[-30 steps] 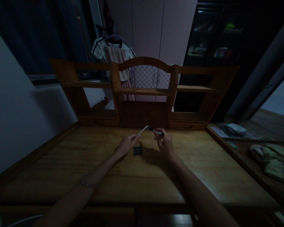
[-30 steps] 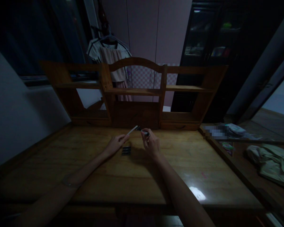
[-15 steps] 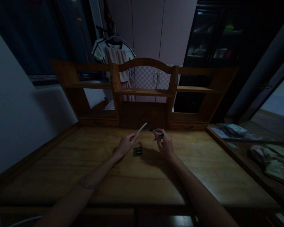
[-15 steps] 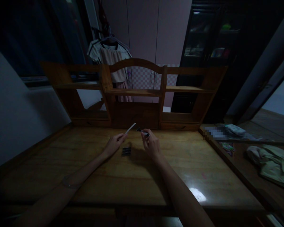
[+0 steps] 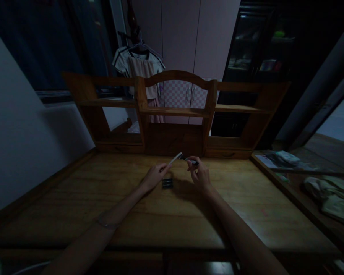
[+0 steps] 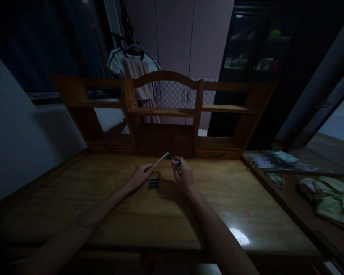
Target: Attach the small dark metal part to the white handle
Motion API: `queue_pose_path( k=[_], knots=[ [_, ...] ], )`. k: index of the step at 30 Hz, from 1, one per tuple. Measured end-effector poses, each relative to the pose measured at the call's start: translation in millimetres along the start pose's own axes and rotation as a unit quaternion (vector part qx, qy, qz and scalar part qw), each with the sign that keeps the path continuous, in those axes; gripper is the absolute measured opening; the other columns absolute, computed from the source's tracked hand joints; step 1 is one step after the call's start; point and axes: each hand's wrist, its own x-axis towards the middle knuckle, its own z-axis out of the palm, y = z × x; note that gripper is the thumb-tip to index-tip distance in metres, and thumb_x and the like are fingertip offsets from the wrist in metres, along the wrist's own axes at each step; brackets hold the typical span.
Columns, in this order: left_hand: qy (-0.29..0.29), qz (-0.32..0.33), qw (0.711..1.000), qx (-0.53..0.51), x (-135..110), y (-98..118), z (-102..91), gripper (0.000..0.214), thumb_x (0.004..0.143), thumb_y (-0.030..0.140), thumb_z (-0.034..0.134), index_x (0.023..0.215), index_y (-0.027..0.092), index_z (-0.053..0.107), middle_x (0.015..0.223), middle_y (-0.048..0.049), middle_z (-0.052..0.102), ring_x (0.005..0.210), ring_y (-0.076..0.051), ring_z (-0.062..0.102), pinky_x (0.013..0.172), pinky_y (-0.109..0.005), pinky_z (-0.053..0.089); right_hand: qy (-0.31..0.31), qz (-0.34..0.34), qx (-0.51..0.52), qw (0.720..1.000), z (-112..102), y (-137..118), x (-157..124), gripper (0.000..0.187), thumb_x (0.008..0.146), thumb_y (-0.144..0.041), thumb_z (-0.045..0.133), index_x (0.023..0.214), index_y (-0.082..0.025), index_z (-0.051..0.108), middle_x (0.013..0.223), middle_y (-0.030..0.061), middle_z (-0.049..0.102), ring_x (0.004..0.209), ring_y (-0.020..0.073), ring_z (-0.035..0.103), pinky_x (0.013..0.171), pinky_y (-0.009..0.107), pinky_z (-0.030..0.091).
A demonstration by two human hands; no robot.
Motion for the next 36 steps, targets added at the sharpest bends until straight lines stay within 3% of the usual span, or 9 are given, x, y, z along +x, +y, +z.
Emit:
queue_pose_path(
  k=[5, 15, 22, 36],
  knots=[
    [-0.008, 0.034, 0.999, -0.002, -2.8, 4.2, -0.4, 0.049, 0.088, 0.055, 0.038, 0.077, 0.015, 0.065, 0.065, 0.0000, 0.057, 0.060, -0.014, 0.048, 0.055, -0.023, 0.032, 0.003, 0.006, 0.011, 1.000, 0.2, -1.2, -0.2, 0.027, 0.096, -0.039, 0.040, 0.110, -0.019, 0.053, 0.095, 0.0071, 0.066, 0.064, 0.0139, 0.062, 0.056, 0.022, 0.045],
    [-0.011, 0.034, 0.999, 0.029, -2.7, 0.5, -0.5, 0.049, 0.089, 0.056, 0.038, 0.076, 0.016, 0.064, 0.064, -0.0004, 0.057, 0.059, -0.014, 0.049, 0.057, -0.024, 0.032, 0.007, 0.005, 0.006, 1.000, 0.7, -0.6, -0.7, 0.028, 0.096, -0.039, 0.039, 0.109, -0.019, 0.054, 0.092, 0.0066, 0.066, 0.066, 0.0143, 0.063, 0.061, 0.023, 0.047],
    [0.002, 0.021, 0.999, 0.026, -1.1, 0.9, -1.6, 0.048, 0.089, 0.055, 0.038, 0.088, 0.016, 0.067, 0.073, -0.0031, 0.063, 0.065, -0.017, 0.053, 0.059, -0.024, 0.033, 0.002, 0.007, -0.001, 1.000, 0.3, 0.3, -1.1, 0.028, 0.096, -0.040, 0.039, 0.107, -0.020, 0.054, 0.089, 0.0060, 0.067, 0.064, 0.0142, 0.062, 0.057, 0.022, 0.045],
    [0.007, 0.024, 0.999, 0.031, -0.9, -0.6, -1.6, 0.048, 0.090, 0.055, 0.036, 0.083, 0.016, 0.065, 0.067, -0.0003, 0.059, 0.061, -0.015, 0.051, 0.057, -0.023, 0.031, 0.008, 0.001, -0.004, 1.000, 0.3, 0.6, -1.0, 0.029, 0.097, -0.040, 0.038, 0.107, -0.019, 0.055, 0.087, 0.0065, 0.067, 0.064, 0.0148, 0.062, 0.058, 0.023, 0.045]
  ],
)
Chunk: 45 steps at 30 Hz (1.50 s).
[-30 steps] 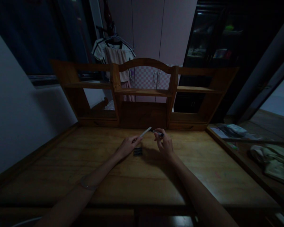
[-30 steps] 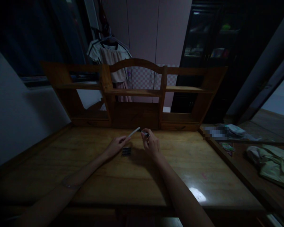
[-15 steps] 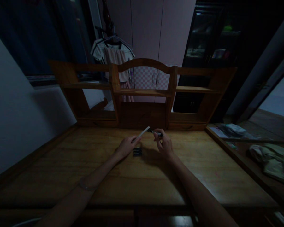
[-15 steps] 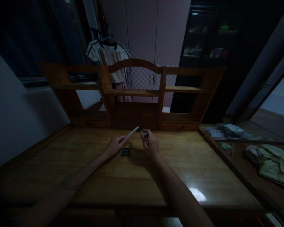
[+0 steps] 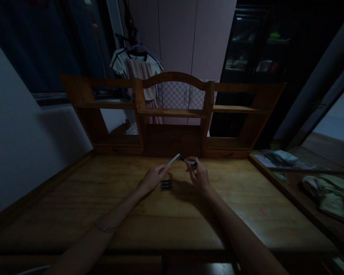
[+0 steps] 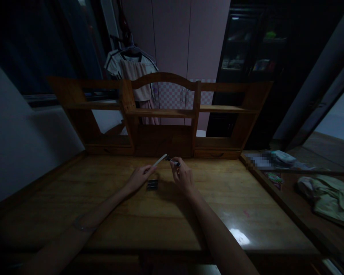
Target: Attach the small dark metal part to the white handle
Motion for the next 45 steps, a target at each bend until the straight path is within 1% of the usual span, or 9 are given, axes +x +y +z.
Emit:
queue_pose_path(
  k=[4, 8, 15, 19, 27, 33, 36, 41, 45],
  knots=[
    [0.006, 0.000, 1.000, -0.012, -0.3, 0.6, -0.9, 0.047, 0.090, 0.054, 0.037, 0.088, 0.017, 0.066, 0.072, -0.0014, 0.062, 0.064, -0.016, 0.053, 0.057, -0.023, 0.033, -0.001, -0.002, -0.004, 1.000, -0.3, 0.2, 0.3, 0.028, 0.097, -0.039, 0.039, 0.107, -0.019, 0.055, 0.087, 0.0063, 0.067, 0.064, 0.0142, 0.062, 0.059, 0.023, 0.045],
    [0.000, 0.011, 1.000, -0.013, -0.3, 1.1, 0.6, 0.048, 0.090, 0.054, 0.037, 0.083, 0.016, 0.066, 0.065, 0.0004, 0.058, 0.059, -0.014, 0.050, 0.056, -0.023, 0.032, -0.007, 0.000, 0.003, 1.000, 0.2, 0.2, 0.2, 0.026, 0.097, -0.038, 0.039, 0.107, -0.019, 0.054, 0.089, 0.0064, 0.066, 0.064, 0.0138, 0.061, 0.057, 0.022, 0.044],
    [-0.001, -0.006, 1.000, -0.008, 1.4, -4.5, 2.7, 0.050, 0.090, 0.055, 0.035, 0.085, 0.016, 0.065, 0.068, 0.0001, 0.059, 0.063, -0.015, 0.052, 0.059, -0.023, 0.033, -0.005, 0.000, 0.002, 1.000, 2.4, 2.6, -0.3, 0.027, 0.097, -0.039, 0.040, 0.107, -0.019, 0.054, 0.086, 0.0056, 0.066, 0.064, 0.0135, 0.061, 0.058, 0.021, 0.043],
    [0.003, 0.009, 1.000, -0.005, 1.2, -4.8, 2.0, 0.049, 0.090, 0.055, 0.036, 0.081, 0.016, 0.064, 0.065, 0.0012, 0.055, 0.061, -0.014, 0.050, 0.057, -0.023, 0.032, 0.001, -0.002, 0.001, 1.000, 4.1, 4.0, -0.1, 0.026, 0.096, -0.039, 0.041, 0.106, -0.019, 0.055, 0.089, 0.0054, 0.066, 0.064, 0.0134, 0.062, 0.058, 0.021, 0.043],
    [0.011, -0.003, 1.000, -0.005, 1.9, -5.3, 4.0, 0.049, 0.089, 0.055, 0.038, 0.085, 0.015, 0.066, 0.069, -0.0009, 0.060, 0.063, -0.015, 0.052, 0.057, -0.023, 0.032, -0.007, -0.006, 0.006, 1.000, 3.4, 3.4, -0.3, 0.024, 0.096, -0.038, 0.041, 0.107, -0.019, 0.054, 0.090, 0.0049, 0.066, 0.063, 0.0130, 0.061, 0.058, 0.022, 0.043],
    [-0.005, -0.002, 1.000, -0.003, 1.1, -3.5, 3.0, 0.051, 0.090, 0.056, 0.035, 0.083, 0.015, 0.065, 0.067, 0.0000, 0.058, 0.061, -0.015, 0.050, 0.058, -0.023, 0.033, -0.002, -0.008, 0.005, 1.000, 3.8, 3.4, 0.6, 0.025, 0.096, -0.038, 0.041, 0.106, -0.019, 0.055, 0.090, 0.0053, 0.066, 0.064, 0.0131, 0.061, 0.061, 0.022, 0.045],
    [0.000, -0.002, 1.000, -0.006, 1.2, -3.8, 2.5, 0.049, 0.090, 0.055, 0.036, 0.085, 0.016, 0.065, 0.067, 0.0004, 0.058, 0.062, -0.015, 0.051, 0.057, -0.023, 0.032, -0.001, -0.007, 0.001, 1.000, 3.1, 2.8, 0.5, 0.025, 0.096, -0.038, 0.041, 0.106, -0.019, 0.055, 0.090, 0.0058, 0.066, 0.064, 0.0132, 0.061, 0.063, 0.023, 0.046],
    [0.005, 0.006, 1.000, -0.013, 1.2, -3.8, 1.7, 0.048, 0.091, 0.053, 0.036, 0.084, 0.016, 0.065, 0.067, 0.0002, 0.059, 0.061, -0.015, 0.051, 0.057, -0.023, 0.032, 0.000, -0.007, 0.002, 1.000, 2.9, 2.6, 0.0, 0.027, 0.096, -0.039, 0.040, 0.106, -0.019, 0.055, 0.088, 0.0060, 0.067, 0.063, 0.0135, 0.062, 0.055, 0.021, 0.044],
    [-0.004, 0.001, 1.000, -0.016, 1.6, -4.3, 3.4, 0.049, 0.090, 0.054, 0.037, 0.088, 0.016, 0.067, 0.069, -0.0002, 0.061, 0.063, -0.015, 0.052, 0.057, -0.023, 0.033, 0.002, -0.011, -0.001, 1.000, 3.5, 2.6, 0.4, 0.026, 0.096, -0.038, 0.040, 0.106, -0.019, 0.055, 0.086, 0.0057, 0.067, 0.062, 0.0136, 0.062, 0.058, 0.022, 0.045]
  ],
)
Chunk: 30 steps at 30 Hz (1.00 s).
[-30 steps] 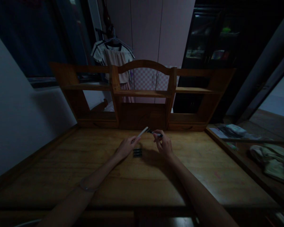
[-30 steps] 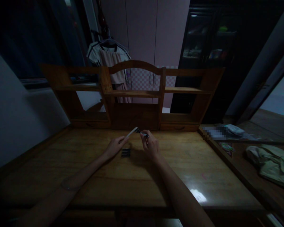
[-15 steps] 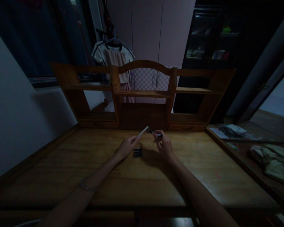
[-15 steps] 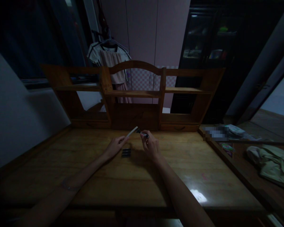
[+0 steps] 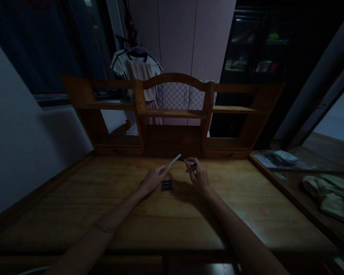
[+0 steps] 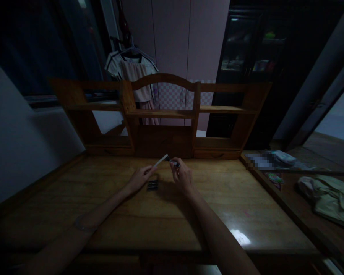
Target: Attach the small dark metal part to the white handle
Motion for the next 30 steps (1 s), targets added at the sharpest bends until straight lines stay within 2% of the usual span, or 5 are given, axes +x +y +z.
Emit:
queue_pose_path(
  k=[4, 12, 16, 25, 30],
  knots=[
    [0.006, -0.015, 1.000, -0.002, 0.9, -2.5, -2.1, 0.048, 0.089, 0.054, 0.038, 0.091, 0.016, 0.067, 0.073, -0.0016, 0.064, 0.066, -0.016, 0.054, 0.059, -0.023, 0.034, -0.005, 0.006, 0.006, 1.000, -0.1, -0.7, -0.5, 0.024, 0.097, -0.037, 0.040, 0.106, -0.020, 0.054, 0.087, 0.0054, 0.066, 0.063, 0.0137, 0.061, 0.055, 0.021, 0.043],
    [0.000, 0.004, 1.000, -0.007, 1.3, -3.1, 0.3, 0.049, 0.090, 0.054, 0.036, 0.089, 0.016, 0.067, 0.070, -0.0006, 0.062, 0.063, -0.015, 0.053, 0.057, -0.023, 0.033, -0.006, 0.005, 0.012, 1.000, -0.5, -0.6, -0.3, 0.026, 0.096, -0.038, 0.040, 0.106, -0.019, 0.054, 0.088, 0.0056, 0.066, 0.063, 0.0133, 0.062, 0.054, 0.021, 0.043],
    [0.005, -0.013, 1.000, 0.013, 1.6, -4.4, 0.0, 0.050, 0.089, 0.055, 0.036, 0.091, 0.016, 0.068, 0.071, -0.0025, 0.063, 0.065, -0.017, 0.054, 0.058, -0.023, 0.034, -0.002, 0.003, 0.009, 1.000, -0.9, -1.0, -0.3, 0.026, 0.096, -0.039, 0.040, 0.105, -0.019, 0.055, 0.089, 0.0058, 0.066, 0.063, 0.0131, 0.062, 0.056, 0.021, 0.044],
    [-0.006, -0.006, 1.000, 0.007, -0.8, 3.5, -1.8, 0.053, 0.089, 0.057, 0.035, 0.091, 0.015, 0.067, 0.069, -0.0005, 0.060, 0.063, -0.015, 0.051, 0.058, -0.023, 0.033, 0.000, 0.005, -0.001, 1.000, -1.1, -0.4, 0.2, 0.028, 0.096, -0.040, 0.040, 0.106, -0.018, 0.055, 0.088, 0.0065, 0.067, 0.061, 0.0133, 0.062, 0.059, 0.022, 0.045],
    [0.011, 0.002, 1.000, 0.012, -0.3, 1.6, -2.2, 0.048, 0.090, 0.055, 0.038, 0.088, 0.016, 0.066, 0.071, -0.0008, 0.060, 0.064, -0.015, 0.052, 0.058, -0.023, 0.032, -0.007, 0.009, 0.006, 1.000, -0.8, 0.9, -0.1, 0.027, 0.096, -0.040, 0.041, 0.107, -0.019, 0.054, 0.091, 0.0065, 0.067, 0.065, 0.0136, 0.062, 0.058, 0.022, 0.045]
  ],
)
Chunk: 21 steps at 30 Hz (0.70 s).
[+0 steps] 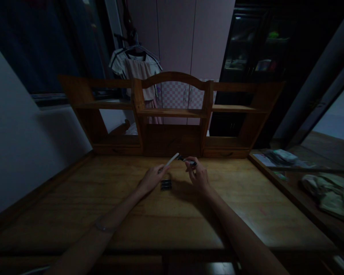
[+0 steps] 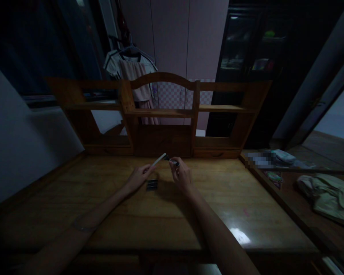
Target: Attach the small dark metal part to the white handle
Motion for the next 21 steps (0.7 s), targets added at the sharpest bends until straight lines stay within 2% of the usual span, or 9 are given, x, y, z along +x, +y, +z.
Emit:
queue_pose_path(
  k=[8, 14, 21],
  knots=[
    [-0.017, 0.010, 1.000, -0.020, -0.8, 1.2, 0.4, 0.047, 0.090, 0.053, 0.038, 0.086, 0.015, 0.065, 0.068, 0.0002, 0.059, 0.062, -0.014, 0.050, 0.058, -0.023, 0.033, 0.005, -0.005, -0.002, 1.000, -0.6, -1.5, 0.4, 0.027, 0.096, -0.040, 0.040, 0.106, -0.019, 0.055, 0.089, 0.0069, 0.067, 0.061, 0.0134, 0.061, 0.058, 0.022, 0.045],
    [-0.014, 0.007, 1.000, -0.026, -0.2, 2.3, 0.0, 0.046, 0.091, 0.052, 0.037, 0.092, 0.016, 0.066, 0.073, -0.0005, 0.061, 0.066, -0.015, 0.052, 0.059, -0.023, 0.033, -0.001, -0.003, 0.003, 1.000, -1.5, -1.2, 0.0, 0.028, 0.096, -0.040, 0.041, 0.107, -0.019, 0.054, 0.090, 0.0071, 0.066, 0.066, 0.0143, 0.062, 0.055, 0.021, 0.044],
    [-0.016, 0.009, 1.000, -0.013, -0.6, 2.1, 1.0, 0.048, 0.090, 0.054, 0.037, 0.085, 0.016, 0.065, 0.066, 0.0006, 0.057, 0.060, -0.014, 0.049, 0.056, -0.023, 0.031, -0.001, -0.003, -0.007, 1.000, -1.9, -1.2, -0.1, 0.028, 0.096, -0.040, 0.041, 0.107, -0.019, 0.055, 0.088, 0.0066, 0.067, 0.063, 0.0139, 0.061, 0.057, 0.022, 0.044]
  ],
)
